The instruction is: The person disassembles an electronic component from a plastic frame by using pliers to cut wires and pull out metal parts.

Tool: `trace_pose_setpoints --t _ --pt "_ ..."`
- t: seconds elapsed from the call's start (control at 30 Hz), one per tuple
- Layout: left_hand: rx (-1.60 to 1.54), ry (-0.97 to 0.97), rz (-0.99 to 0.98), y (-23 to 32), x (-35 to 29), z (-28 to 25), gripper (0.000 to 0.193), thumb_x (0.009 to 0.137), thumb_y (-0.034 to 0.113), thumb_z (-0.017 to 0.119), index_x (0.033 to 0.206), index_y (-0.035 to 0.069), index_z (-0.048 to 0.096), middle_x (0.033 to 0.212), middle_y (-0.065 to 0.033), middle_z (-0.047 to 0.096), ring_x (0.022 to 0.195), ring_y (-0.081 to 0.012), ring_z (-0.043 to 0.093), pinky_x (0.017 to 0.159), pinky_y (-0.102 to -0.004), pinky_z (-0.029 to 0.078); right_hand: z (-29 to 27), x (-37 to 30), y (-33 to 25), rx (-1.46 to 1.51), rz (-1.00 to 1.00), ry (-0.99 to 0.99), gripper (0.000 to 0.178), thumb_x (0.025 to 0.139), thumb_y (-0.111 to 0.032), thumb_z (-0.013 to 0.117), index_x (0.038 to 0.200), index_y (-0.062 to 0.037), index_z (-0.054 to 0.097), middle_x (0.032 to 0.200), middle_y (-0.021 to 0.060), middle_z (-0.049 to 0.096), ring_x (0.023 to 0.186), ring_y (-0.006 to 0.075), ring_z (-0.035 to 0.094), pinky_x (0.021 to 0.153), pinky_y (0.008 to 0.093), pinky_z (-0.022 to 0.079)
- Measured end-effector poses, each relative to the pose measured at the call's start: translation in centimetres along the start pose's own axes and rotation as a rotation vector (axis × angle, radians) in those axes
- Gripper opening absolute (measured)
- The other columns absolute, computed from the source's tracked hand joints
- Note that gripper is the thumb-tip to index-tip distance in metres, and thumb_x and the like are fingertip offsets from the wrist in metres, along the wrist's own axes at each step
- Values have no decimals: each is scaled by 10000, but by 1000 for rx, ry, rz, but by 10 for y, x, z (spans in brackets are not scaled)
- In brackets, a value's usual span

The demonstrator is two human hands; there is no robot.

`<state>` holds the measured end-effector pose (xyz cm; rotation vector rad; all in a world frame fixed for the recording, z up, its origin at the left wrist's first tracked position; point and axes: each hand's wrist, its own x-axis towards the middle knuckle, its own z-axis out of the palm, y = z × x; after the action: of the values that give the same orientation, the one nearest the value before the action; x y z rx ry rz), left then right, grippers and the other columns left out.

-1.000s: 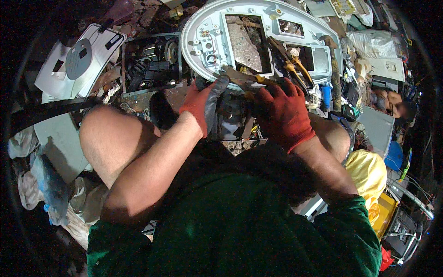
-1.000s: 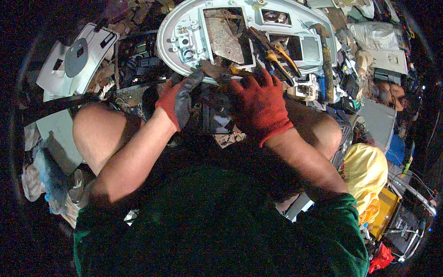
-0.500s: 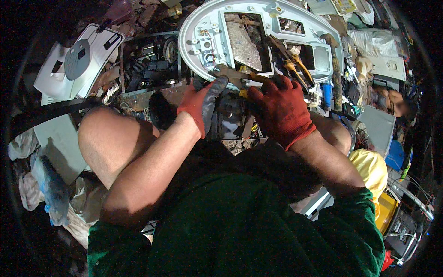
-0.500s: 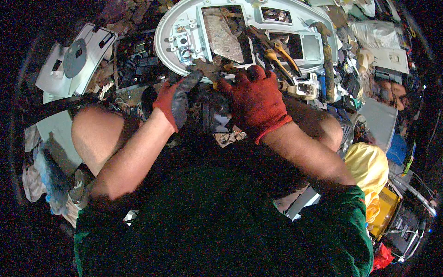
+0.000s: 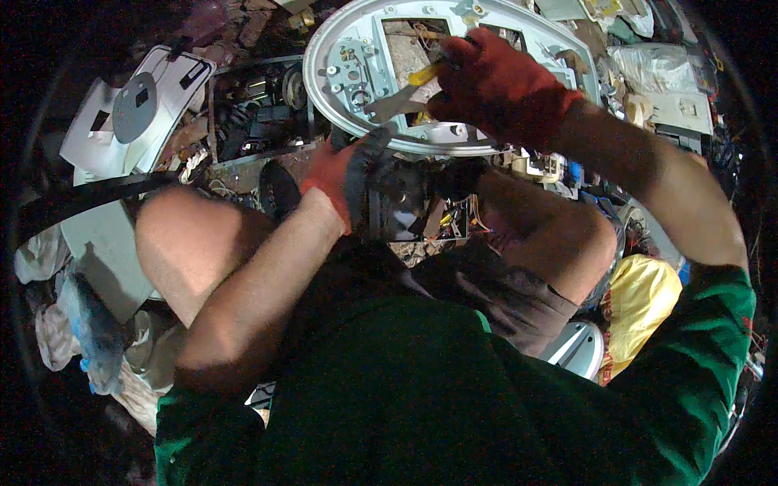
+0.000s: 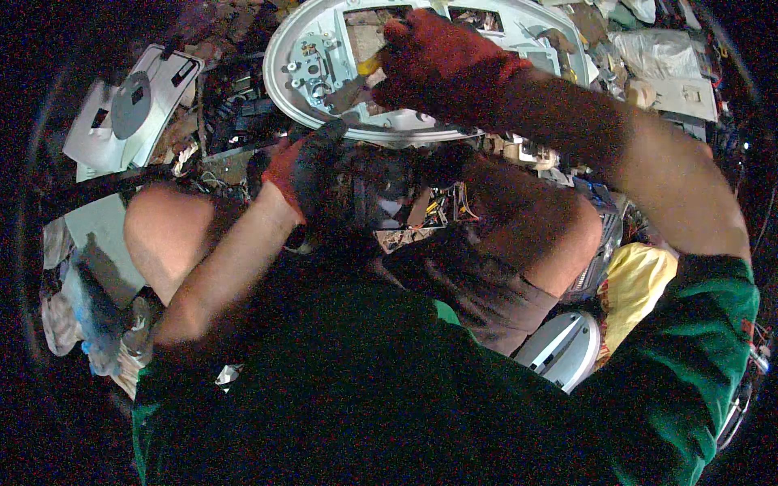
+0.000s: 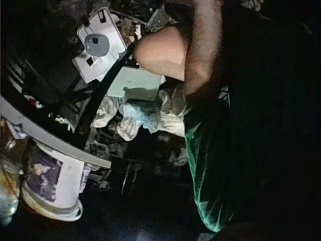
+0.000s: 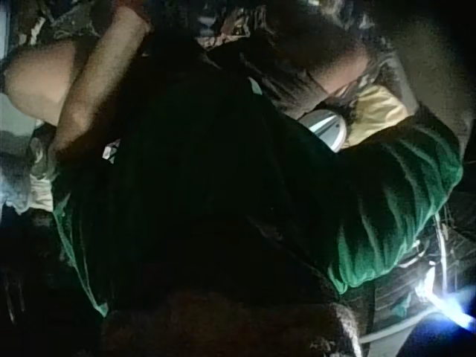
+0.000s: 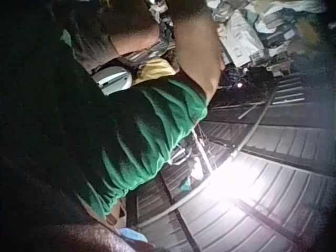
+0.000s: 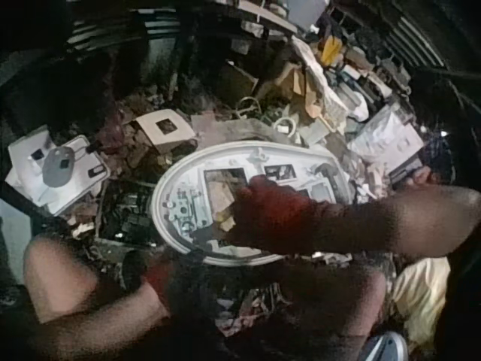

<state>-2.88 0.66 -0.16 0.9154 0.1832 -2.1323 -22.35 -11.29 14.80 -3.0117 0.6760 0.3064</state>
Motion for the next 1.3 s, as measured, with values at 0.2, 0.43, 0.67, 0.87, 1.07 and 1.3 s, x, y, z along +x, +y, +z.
trace_pose_setpoints --t 0.2,0.43,0.67,0.87,1.07,1.3 --pt "-11 23 57 0 -2 -1 357 885 168 749 1208 123 605 1035 -70 699 834 -236 693 679 -457 595 38 -24 -61 378 430 5 281 868 -347 627 1113 -240 712 1048 66 689 1037 317 619 874 431 502" --pt "-41 -40 82 0 -7 4 296 916 145 704 1195 132 607 989 -80 703 795 -251 700 660 -454 593 21 -26 -102 -107 474 -114 318 918 -328 538 1200 -259 668 1091 106 655 1146 387 540 970 560 413" --pt "-71 -63 -13 1 -7 5 263 934 179 684 1179 117 612 996 -115 713 823 -285 704 696 -476 595 29 -34 -111 13 535 -30 345 827 -348 701 1130 -191 648 1172 109 636 1144 406 542 957 540 443" --pt "-67 -58 -39 4 -15 10 285 943 185 675 1205 78 647 1051 -131 723 898 -286 718 793 -462 618 30 -31 -120 -52 581 -38 332 848 -358 686 1134 -192 654 1155 116 635 1144 410 538 964 547 433" --pt "-80 -131 36 3 -17 8 307 922 162 695 1212 87 628 1056 -112 714 889 -277 711 767 -480 610 31 -31 -110 -52 519 -178 386 885 -293 570 1264 -272 639 1170 101 633 1121 379 569 941 546 435" --pt "-53 -108 90 -1 0 -11 408 887 187 747 1252 116 579 1088 -101 694 876 -283 703 690 -513 597 36 -30 -39 -28 135 88 253 855 -272 649 1079 -176 717 1030 75 678 1000 318 623 775 466 522"
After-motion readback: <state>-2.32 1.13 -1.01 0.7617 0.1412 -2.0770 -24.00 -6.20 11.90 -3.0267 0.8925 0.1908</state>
